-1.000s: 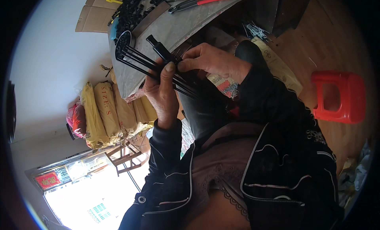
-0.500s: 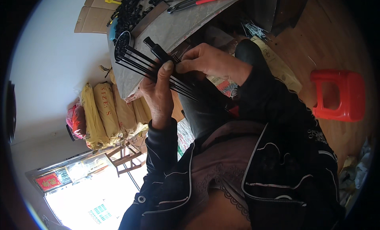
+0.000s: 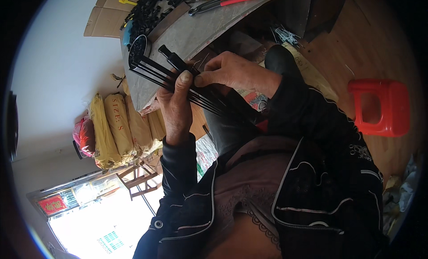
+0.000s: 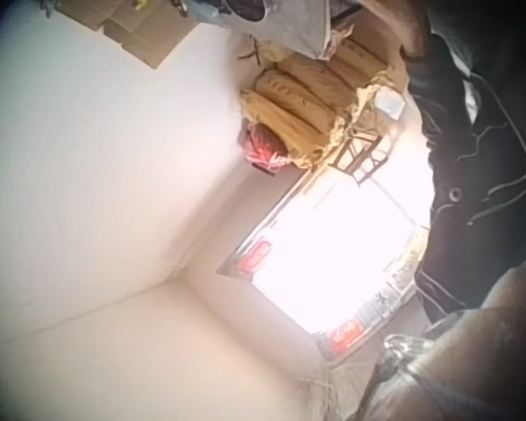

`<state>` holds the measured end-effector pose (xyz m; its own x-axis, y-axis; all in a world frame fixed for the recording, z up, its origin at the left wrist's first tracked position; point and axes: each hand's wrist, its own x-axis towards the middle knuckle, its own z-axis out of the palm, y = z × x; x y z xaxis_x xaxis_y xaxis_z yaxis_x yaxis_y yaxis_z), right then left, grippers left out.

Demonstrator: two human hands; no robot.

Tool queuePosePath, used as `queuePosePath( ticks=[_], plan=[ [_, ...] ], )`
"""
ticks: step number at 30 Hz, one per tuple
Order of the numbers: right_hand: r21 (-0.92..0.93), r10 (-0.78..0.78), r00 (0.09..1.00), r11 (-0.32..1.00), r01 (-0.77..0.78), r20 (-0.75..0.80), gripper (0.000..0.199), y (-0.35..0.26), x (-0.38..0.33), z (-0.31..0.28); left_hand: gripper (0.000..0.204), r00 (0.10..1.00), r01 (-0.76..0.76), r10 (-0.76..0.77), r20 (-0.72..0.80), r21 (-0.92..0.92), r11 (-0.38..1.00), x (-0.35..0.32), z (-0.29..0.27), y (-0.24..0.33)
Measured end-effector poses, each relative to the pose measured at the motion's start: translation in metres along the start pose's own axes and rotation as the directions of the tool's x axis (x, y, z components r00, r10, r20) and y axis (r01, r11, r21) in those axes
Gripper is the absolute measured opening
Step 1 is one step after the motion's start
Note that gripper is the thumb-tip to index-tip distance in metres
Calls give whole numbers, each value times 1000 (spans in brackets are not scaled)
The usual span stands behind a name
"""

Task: Assembling small black plastic components onto a set of rods.

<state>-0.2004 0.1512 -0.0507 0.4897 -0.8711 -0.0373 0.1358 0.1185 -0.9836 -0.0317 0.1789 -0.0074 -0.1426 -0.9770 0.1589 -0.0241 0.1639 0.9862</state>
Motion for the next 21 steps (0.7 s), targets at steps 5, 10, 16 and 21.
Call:
queuePosePath(
  ticks=[5, 10, 16, 21],
  plan=[
    [51, 40, 998, 998, -38, -43, 39, -5, -2, 3, 32, 999, 45, -45, 4, -64, 997, 2, -3, -7],
    [-77, 43, 994, 996, -51, -105, 36, -11, -5, 8, 31, 993, 111, -117, 4, -340, 934, 6, -1, -11],
    [72, 125, 990, 990, -121, -58, 38, -6, 1, 8, 27, 992, 103, -123, -25, -397, 912, 2, -4, -19],
    [120, 142, 989, 983, -137, -34, 54, -2, 8, 6, 25, 986, 115, -150, -68, -368, 922, -3, 1, -14]
  ],
)
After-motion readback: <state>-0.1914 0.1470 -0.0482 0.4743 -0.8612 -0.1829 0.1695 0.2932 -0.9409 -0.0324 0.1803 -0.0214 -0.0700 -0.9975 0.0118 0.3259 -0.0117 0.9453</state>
